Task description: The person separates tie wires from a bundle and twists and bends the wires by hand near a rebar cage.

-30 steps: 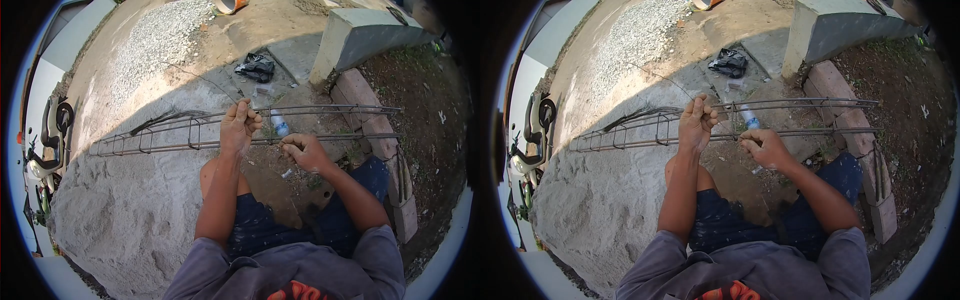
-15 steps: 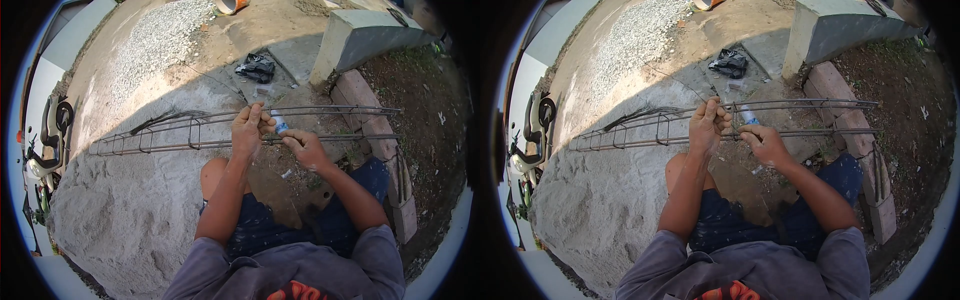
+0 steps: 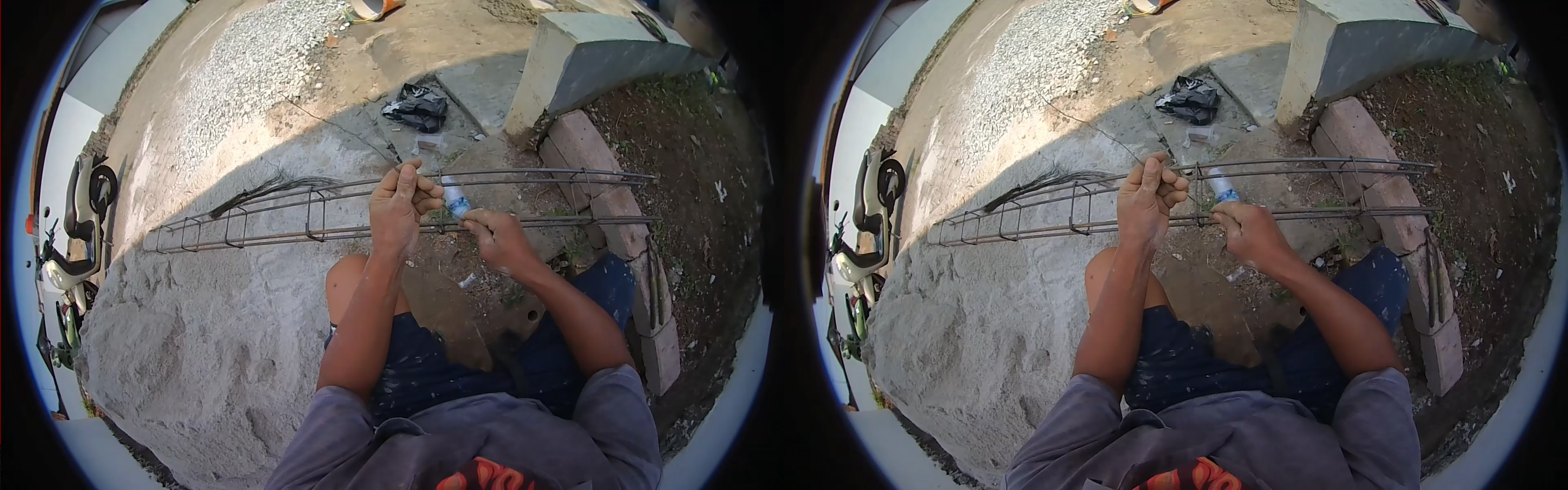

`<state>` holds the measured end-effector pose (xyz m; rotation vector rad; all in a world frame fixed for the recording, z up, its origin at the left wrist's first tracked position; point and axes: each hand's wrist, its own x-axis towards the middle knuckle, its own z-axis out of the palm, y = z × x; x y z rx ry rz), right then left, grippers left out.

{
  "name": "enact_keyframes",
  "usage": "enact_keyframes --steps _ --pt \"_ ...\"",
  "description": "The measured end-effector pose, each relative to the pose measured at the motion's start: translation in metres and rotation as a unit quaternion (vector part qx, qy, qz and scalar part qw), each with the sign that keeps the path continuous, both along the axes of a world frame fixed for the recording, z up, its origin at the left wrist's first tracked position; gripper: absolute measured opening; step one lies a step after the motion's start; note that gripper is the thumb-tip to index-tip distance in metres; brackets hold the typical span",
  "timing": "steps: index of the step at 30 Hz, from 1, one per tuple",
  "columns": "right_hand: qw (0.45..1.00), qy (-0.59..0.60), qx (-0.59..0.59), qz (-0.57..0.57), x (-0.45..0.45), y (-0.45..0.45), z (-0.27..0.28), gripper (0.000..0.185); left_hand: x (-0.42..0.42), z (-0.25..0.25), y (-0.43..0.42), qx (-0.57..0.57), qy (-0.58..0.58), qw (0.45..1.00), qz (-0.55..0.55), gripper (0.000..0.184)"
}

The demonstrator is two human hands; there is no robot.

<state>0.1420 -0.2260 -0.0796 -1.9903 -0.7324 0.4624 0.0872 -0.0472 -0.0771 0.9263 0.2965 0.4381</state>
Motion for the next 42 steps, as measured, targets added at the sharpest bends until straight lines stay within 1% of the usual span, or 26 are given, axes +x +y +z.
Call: enact_keyframes --steps 3,6,9,12,15,18,21,24,27,30,33,36,39,42 --pt "1.000 0.011 0.020 -0.012 -0.001 0.000 0.003 0.019 0.000 0.003 0.011 -0.019 -0.025 0.999 0.040 0.032" --pt "0.998 0.002 0.064 -0.020 0.002 -0.001 0.003 0.018 -0.002 0.001 0.027 -0.032 -0.025 0.997 0.066 0.030" --pt "0.990 0.008 0.130 -0.053 0.006 0.001 -0.002 0.018 -0.003 0.000 0.026 -0.041 -0.034 0.996 0.070 0.031" --pt "0.976 0.179 0.116 -0.035 0.008 -0.005 0.014 0.019 -0.002 0.003 0.026 -0.067 -0.028 0.994 0.077 0.030" --pt "0.981 0.122 0.141 0.044 -0.001 -0.004 0.024 0.020 -0.003 -0.003 0.033 -0.080 -0.047 0.994 0.056 0.030" --pt "0.969 0.183 0.165 0.019 -0.007 -0.005 0.024 0.022 -0.003 -0.006 0.035 -0.095 -0.057 0.993 0.038 0.031" --pt "0.900 0.370 0.224 0.051 0.001 -0.012 0.028 0.023 -0.002 -0.005 0.032 -0.117 -0.056 0.991 0.033 0.032" --pt "0.939 0.305 0.150 0.058 0.005 -0.010 0.022 0.024 -0.002 -0.008 0.039 -0.120 -0.043 0.990 0.061 0.033" --pt "0.982 0.133 0.097 0.093 0.006 -0.013 0.018 0.024 -0.005 -0.011 0.057 -0.115 -0.009 0.986 0.117 0.035" --pt "0.987 0.082 0.032 0.132 0.005 -0.016 0.017 0.025 -0.005 -0.011 0.055 -0.061 -0.007 0.994 0.085 0.034" --pt "0.986 0.082 0.060 0.133 0.002 -0.018 0.010 0.025 -0.004 -0.008 0.049 -0.046 0.001 0.996 0.081 0.033" --pt "0.982 0.113 0.073 0.133 0.008 -0.019 0.017 0.025 -0.002 -0.011 0.050 -0.043 -0.015 0.994 0.095 0.032" --pt "0.978 0.125 0.072 0.152 0.007 -0.018 0.024 0.028 0.001 -0.011 0.047 -0.043 -0.014 0.993 0.110 0.031" --pt "0.973 0.167 0.064 0.145 0.012 -0.024 0.023 0.026 -0.003 -0.005 0.050 -0.066 -0.029 0.991 0.108 0.029"
